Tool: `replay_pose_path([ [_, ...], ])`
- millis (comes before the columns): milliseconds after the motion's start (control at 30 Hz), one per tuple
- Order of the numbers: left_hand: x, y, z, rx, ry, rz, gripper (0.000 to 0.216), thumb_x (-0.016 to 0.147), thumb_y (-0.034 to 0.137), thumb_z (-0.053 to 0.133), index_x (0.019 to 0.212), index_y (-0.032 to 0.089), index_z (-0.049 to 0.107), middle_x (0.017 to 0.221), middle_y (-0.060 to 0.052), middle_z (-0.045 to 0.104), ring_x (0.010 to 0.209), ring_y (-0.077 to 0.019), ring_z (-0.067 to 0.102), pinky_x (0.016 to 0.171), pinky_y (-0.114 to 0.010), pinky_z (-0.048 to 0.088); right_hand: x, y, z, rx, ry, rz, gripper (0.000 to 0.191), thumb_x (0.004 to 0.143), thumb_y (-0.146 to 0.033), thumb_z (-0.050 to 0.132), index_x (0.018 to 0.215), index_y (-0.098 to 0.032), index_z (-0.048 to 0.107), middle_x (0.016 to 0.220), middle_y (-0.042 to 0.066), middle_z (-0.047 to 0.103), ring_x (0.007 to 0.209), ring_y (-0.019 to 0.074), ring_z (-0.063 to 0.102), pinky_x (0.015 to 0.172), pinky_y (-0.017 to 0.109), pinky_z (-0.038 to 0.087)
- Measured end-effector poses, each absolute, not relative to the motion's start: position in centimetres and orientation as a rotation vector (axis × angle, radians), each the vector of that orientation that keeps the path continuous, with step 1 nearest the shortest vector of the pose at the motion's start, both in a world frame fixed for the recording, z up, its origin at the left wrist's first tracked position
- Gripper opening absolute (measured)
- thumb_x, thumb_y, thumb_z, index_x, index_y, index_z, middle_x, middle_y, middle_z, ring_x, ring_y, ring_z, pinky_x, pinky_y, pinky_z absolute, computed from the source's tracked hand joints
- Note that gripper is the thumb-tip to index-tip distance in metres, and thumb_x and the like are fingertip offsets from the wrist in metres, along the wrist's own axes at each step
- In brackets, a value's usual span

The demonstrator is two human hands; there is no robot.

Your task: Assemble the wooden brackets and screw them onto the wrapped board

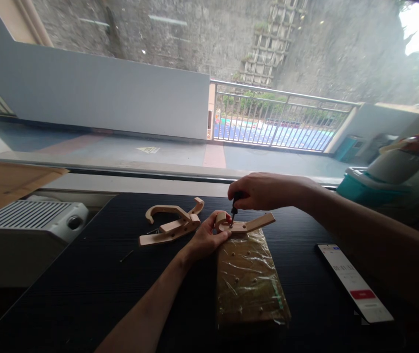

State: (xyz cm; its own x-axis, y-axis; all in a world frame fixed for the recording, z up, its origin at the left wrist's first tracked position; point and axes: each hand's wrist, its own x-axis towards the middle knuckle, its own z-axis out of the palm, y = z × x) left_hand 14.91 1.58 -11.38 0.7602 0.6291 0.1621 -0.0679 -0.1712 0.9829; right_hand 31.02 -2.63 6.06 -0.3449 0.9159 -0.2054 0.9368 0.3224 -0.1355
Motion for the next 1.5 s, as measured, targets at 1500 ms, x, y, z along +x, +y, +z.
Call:
replay_pose_path([
  [1500, 14.9, 1.6, -11.1, 1.65, 0.461, 0.668, 0.026, 0.075, 0.022, 0.06, 0.1, 0.019, 0.052, 0.099, -0.003, 0.057, 0.089, -0.0149, 0.054, 0.081, -0.027, 0.044, 31.4, -5.9, 4.6, 1.806, 2.379, -0.289, 0.029, 0.086, -0.03, 0.042, 0.096, -0.021, 0.068, 0.079, 0.003, 0.068, 0.066, 0.0142, 0.056, 0.057, 0.026, 0.034],
])
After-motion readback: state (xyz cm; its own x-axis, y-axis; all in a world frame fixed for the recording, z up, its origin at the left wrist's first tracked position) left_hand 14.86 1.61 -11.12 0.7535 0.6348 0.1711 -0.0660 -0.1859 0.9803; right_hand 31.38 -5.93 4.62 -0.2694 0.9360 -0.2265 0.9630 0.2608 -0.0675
